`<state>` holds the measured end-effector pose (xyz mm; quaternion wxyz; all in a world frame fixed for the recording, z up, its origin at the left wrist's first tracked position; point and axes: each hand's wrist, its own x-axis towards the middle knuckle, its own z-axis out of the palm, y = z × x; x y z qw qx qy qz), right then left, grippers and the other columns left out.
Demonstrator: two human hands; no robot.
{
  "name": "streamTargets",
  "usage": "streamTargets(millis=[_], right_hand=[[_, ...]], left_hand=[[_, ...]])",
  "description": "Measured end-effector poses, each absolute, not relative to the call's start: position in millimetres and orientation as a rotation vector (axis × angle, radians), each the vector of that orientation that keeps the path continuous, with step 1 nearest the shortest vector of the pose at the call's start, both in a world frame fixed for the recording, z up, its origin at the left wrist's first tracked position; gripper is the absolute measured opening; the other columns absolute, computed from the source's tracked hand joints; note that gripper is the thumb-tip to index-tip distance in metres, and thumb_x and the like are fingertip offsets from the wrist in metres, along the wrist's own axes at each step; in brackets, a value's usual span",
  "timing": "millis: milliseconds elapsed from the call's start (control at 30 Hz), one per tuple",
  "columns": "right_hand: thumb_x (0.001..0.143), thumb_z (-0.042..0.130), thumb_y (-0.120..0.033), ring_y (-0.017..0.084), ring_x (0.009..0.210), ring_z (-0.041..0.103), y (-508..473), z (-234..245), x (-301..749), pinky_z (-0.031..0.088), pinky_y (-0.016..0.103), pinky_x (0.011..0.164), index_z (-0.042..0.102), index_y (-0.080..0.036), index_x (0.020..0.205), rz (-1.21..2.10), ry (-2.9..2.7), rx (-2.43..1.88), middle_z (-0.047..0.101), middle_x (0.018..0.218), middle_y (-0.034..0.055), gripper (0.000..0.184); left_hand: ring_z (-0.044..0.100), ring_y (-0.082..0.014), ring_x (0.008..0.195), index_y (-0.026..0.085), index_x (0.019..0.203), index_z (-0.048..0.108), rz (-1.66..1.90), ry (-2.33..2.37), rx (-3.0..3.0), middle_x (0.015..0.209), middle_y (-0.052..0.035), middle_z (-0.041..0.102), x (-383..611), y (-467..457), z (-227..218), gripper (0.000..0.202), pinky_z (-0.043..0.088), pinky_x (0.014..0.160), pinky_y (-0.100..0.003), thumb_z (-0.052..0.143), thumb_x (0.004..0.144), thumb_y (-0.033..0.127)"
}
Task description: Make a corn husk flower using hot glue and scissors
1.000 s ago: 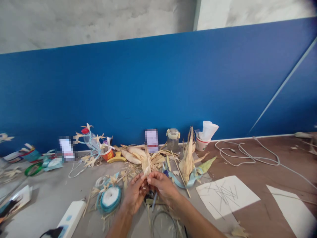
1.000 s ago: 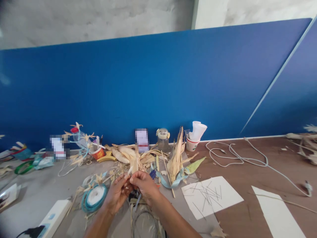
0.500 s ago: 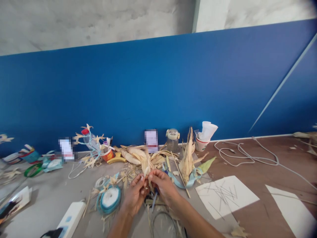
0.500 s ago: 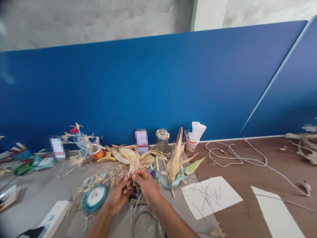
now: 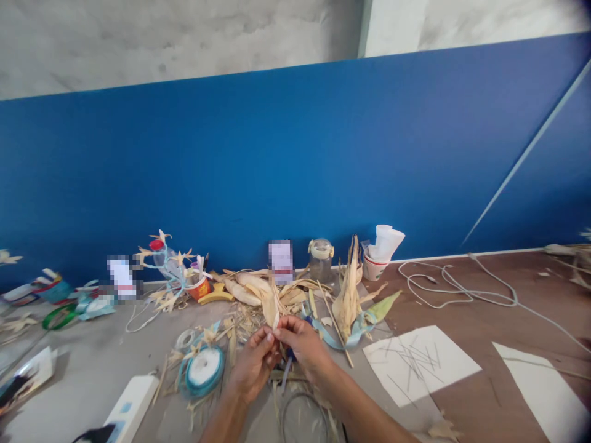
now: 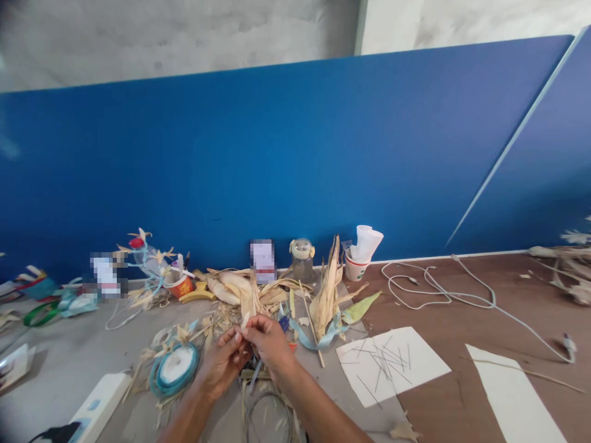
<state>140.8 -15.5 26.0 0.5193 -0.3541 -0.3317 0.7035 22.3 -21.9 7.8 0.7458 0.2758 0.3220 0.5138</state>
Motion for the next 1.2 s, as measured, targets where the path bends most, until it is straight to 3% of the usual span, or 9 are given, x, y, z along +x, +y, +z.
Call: streamTargets(millis=[200,400,600,900,1200], right_hand=[[0.058,0.079,-0.039,0.010,0.042,0.050,-14,22,141,0.033,0.021,0.046,0.055,-0.017,0.061,1.770,-0.750,-0.808,0.056,0.045,-0.0045,0.032],[0.054,0.082,-0.033,0.007,0.044,0.044,-9,15,145,0.033,0.021,0.048,0.062,-0.015,0.063,1.745,-0.626,-0.734,0.054,0.047,-0.0053,0.028],[0.059,0.078,-0.045,0.006,0.044,0.041,-6,24,153,0.030,0.022,0.048,0.061,-0.015,0.061,1.749,-0.629,-0.773,0.052,0.050,-0.0054,0.035],[0.058,0.077,-0.035,0.006,0.040,0.035,-5,21,154,0.022,0.022,0.046,0.055,-0.017,0.052,1.649,-0.711,-0.959,0.046,0.040,-0.0075,0.030],[0.058,0.073,-0.031,0.006,0.039,0.036,-4,20,154,0.026,0.021,0.043,0.053,-0.017,0.053,1.865,-0.632,-0.884,0.048,0.043,-0.0062,0.025]], left_hand=[[0.033,-0.0027,0.044,0.014,0.064,0.057,1.108,0.705,0.616,0.053,0.0056,0.047,22,-23,10,0.036,0.030,0.047,-0.016,0.082,0.062,0.039],[0.033,-0.0026,0.044,0.013,0.065,0.058,1.080,0.726,0.652,0.054,0.0045,0.049,19,-23,13,0.034,0.028,0.047,-0.016,0.085,0.059,0.033],[0.031,-0.0026,0.043,0.014,0.062,0.057,1.095,0.806,0.737,0.054,0.0048,0.049,21,-23,17,0.035,0.025,0.044,-0.018,0.085,0.057,0.034],[0.032,-0.0030,0.045,0.014,0.067,0.062,1.078,0.857,0.764,0.054,0.0055,0.048,24,-22,14,0.036,0.025,0.045,-0.016,0.087,0.054,0.037],[0.046,-0.0070,0.051,0.015,0.069,0.065,1.092,0.868,0.784,0.061,0.0003,0.061,24,-23,15,0.036,0.032,0.048,-0.018,0.088,0.051,0.036]])
